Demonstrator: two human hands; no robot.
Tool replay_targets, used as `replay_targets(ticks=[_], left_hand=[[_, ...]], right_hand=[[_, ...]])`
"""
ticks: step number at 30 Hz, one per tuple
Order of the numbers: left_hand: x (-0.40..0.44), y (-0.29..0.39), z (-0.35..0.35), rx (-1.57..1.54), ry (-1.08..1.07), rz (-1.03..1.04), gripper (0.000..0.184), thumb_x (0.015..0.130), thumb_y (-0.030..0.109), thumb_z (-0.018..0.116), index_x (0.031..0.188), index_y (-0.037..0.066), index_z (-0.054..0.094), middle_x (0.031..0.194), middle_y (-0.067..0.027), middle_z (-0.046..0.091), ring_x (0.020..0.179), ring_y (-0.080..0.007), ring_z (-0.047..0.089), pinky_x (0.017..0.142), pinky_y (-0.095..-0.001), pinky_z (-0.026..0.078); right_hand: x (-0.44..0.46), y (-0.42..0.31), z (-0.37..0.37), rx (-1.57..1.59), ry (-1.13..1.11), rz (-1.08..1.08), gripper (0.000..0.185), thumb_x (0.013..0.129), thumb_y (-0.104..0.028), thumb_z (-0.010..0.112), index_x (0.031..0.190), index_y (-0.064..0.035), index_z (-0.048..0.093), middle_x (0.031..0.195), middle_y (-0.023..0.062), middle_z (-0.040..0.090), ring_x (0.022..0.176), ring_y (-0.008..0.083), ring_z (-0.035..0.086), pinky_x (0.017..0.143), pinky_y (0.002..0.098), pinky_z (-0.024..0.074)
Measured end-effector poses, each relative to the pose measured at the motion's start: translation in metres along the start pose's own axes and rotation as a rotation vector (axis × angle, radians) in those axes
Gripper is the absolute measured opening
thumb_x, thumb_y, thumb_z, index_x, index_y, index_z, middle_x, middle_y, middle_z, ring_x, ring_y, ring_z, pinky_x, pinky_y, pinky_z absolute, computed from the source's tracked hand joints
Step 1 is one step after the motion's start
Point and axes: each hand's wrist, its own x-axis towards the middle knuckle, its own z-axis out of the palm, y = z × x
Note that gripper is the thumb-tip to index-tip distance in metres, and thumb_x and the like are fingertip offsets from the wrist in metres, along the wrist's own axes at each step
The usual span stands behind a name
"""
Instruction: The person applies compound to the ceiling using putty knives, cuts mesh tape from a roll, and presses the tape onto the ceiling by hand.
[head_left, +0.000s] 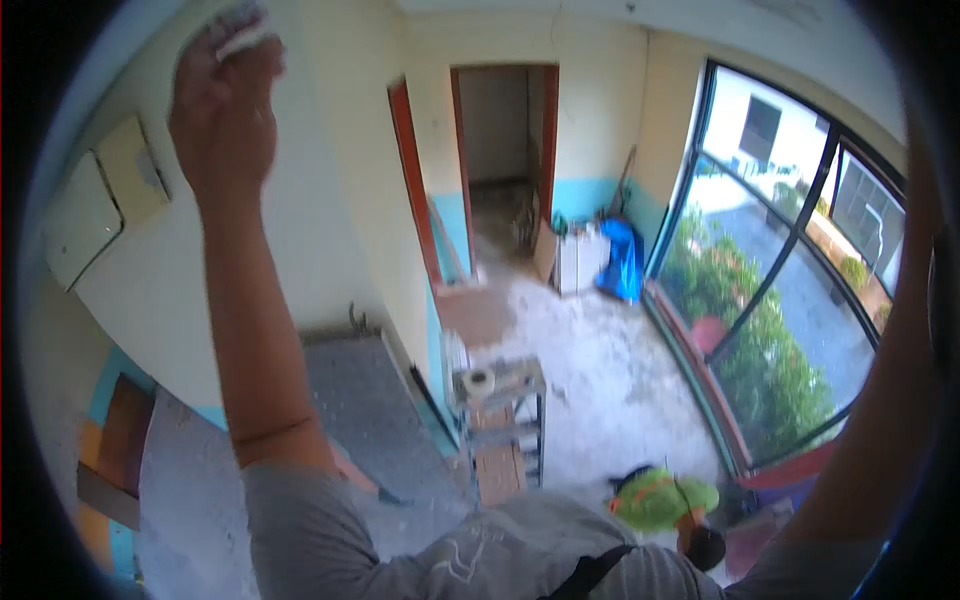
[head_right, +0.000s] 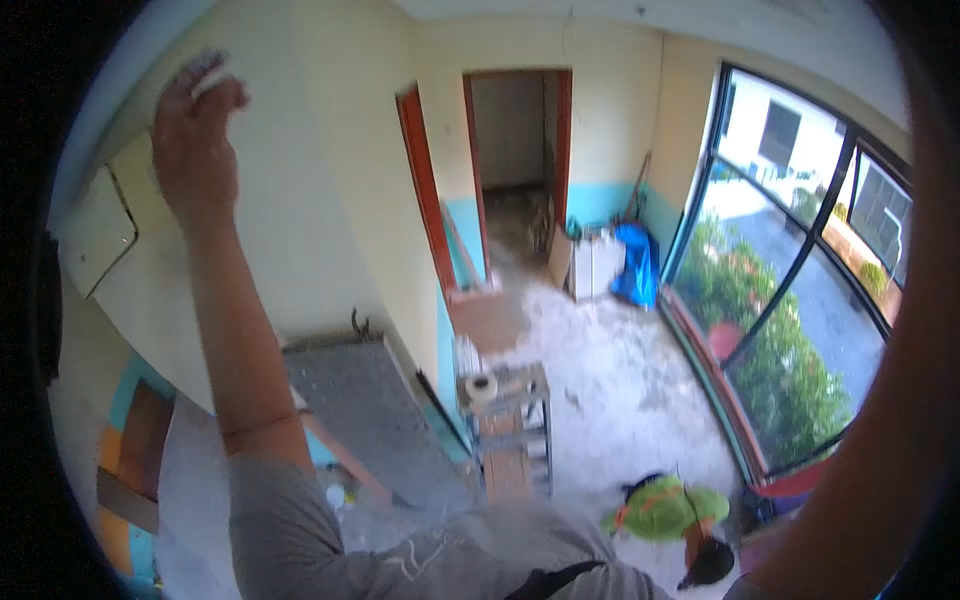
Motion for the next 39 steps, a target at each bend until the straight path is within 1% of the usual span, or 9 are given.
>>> replay_targets(ticks=[6, 8, 12, 16, 20, 25, 28, 37, 39], left_hand=[[-0.302, -0.024, 0.085, -0.371, -0.479, -1.009, 0.025, 0.096, 0.028, 0.062, 0.101, 0.004, 0.069, 0.079, -0.0027, 0.067, 0.078, -0.0123, 0.063, 0.075, -0.0282, 0.050], [-0.406, -0.007, 0.109, -0.019, -0.645, -1.000, 0.042, 0.088, 0.043, 0.067, 0.082, 0.001, 0.066, 0.078, -0.0190, 0.068, 0.075, -0.0387, 0.066, 0.067, -0.0465, 0.050], [-0.550, 0.048, 0.120, -0.096, -1.162, -1.202, 0.041, 0.087, 0.042, 0.065, 0.079, 0.002, 0.068, 0.079, -0.0195, 0.069, 0.079, -0.0404, 0.066, 0.074, -0.0474, 0.052], [-0.646, 0.084, 0.127, -0.093, -1.286, -1.011, 0.036, 0.086, 0.038, 0.063, 0.085, 0.003, 0.070, 0.091, -0.0202, 0.069, 0.087, -0.0403, 0.066, 0.078, -0.0488, 0.053], [-0.681, 0.098, 0.157, -0.022, -1.460, -0.972, 0.036, 0.083, 0.026, 0.062, 0.113, 0.004, 0.065, 0.120, -0.0198, 0.061, 0.110, -0.0383, 0.060, 0.092, -0.0479, 0.050], [-0.748, 0.096, 0.199, -0.023, -1.488, -0.853, 0.055, 0.083, 0.020, 0.061, 0.136, 0.007, 0.052, 0.140, -0.0180, 0.050, 0.122, -0.0365, 0.053, 0.101, -0.0456, 0.045], [-0.772, 0.092, 0.215, -0.014, -1.549, -0.828, 0.056, 0.081, 0.019, 0.064, 0.134, 0.006, 0.052, 0.135, -0.0194, 0.054, 0.121, -0.0368, 0.055, 0.101, -0.0456, 0.045], [-0.790, 0.081, 0.253, 0.245, -1.943, -0.644, 0.056, 0.088, 0.035, 0.066, 0.131, 0.002, 0.054, 0.132, -0.0195, 0.058, 0.116, -0.0318, 0.060, 0.093, -0.0452, 0.052], [-0.853, 0.081, 0.261, 0.361, -1.376, -0.317, 0.058, 0.083, 0.025, 0.068, 0.132, 0.002, 0.050, 0.124, -0.0168, 0.059, 0.108, -0.0319, 0.063, 0.091, -0.0437, 0.051]], right_hand=[[-0.104, 0.071, -0.047, -0.189, -0.140, 0.069, 0.028, 0.097, -0.020, 0.053, 0.116, 0.0000, 0.059, 0.108, 0.0149, 0.064, 0.100, 0.0263, 0.060, 0.088, 0.0362, 0.0473], [-0.161, 0.104, -0.085, -0.282, -0.204, 0.131, 0.028, 0.098, -0.020, 0.051, 0.116, 0.0002, 0.059, 0.110, 0.0156, 0.064, 0.103, 0.0273, 0.060, 0.091, 0.0367, 0.0465], [-0.335, 0.182, -0.178, -0.530, -0.464, 0.392, 0.029, 0.101, -0.021, 0.048, 0.116, 0.0004, 0.060, 0.113, 0.0171, 0.065, 0.108, 0.0295, 0.060, 0.097, 0.0376, 0.0449], [-0.645, 0.172, -0.268, -1.290, -1.234, 0.000, 0.032, 0.097, -0.017, 0.048, 0.124, -0.0041, 0.057, 0.127, 0.0164, 0.058, 0.113, 0.0290, 0.058, 0.094, 0.0409, 0.0467], [-0.804, 0.009, -0.279, -0.738, -1.168, 1.126, 0.029, 0.090, -0.020, 0.057, 0.115, -0.0049, 0.057, 0.107, 0.0207, 0.061, 0.097, 0.0362, 0.061, 0.083, 0.0440, 0.0488], [-0.875, -0.150, -0.385, -0.691, -1.569, 1.688, 0.051, 0.081, -0.018, 0.077, 0.119, 0.0012, 0.049, 0.101, 0.0229, 0.064, 0.074, 0.0308, 0.066, 0.074, 0.0383, 0.0542], [-0.776, -0.193, -0.354, -0.912, -0.814, 2.479, 0.065, 0.080, -0.025, 0.077, 0.131, -0.0009, 0.045, 0.088, 0.0191, 0.067, 0.070, 0.0287, 0.068, 0.058, 0.0440, 0.0579], [-0.815, -0.242, -0.397, -0.798, -0.926, 2.478, 0.049, 0.083, -0.040, 0.073, 0.107, 0.0026, 0.068, 0.079, 0.0156, 0.067, 0.062, 0.0247, 0.066, 0.053, 0.0399, 0.0573], [-0.858, -0.251, -0.413, -0.778, -1.270, 1.926, 0.053, 0.083, -0.052, 0.068, 0.094, -0.0004, 0.072, 0.093, 0.0183, 0.070, 0.076, 0.0324, 0.068, 0.071, 0.0421, 0.0562]])
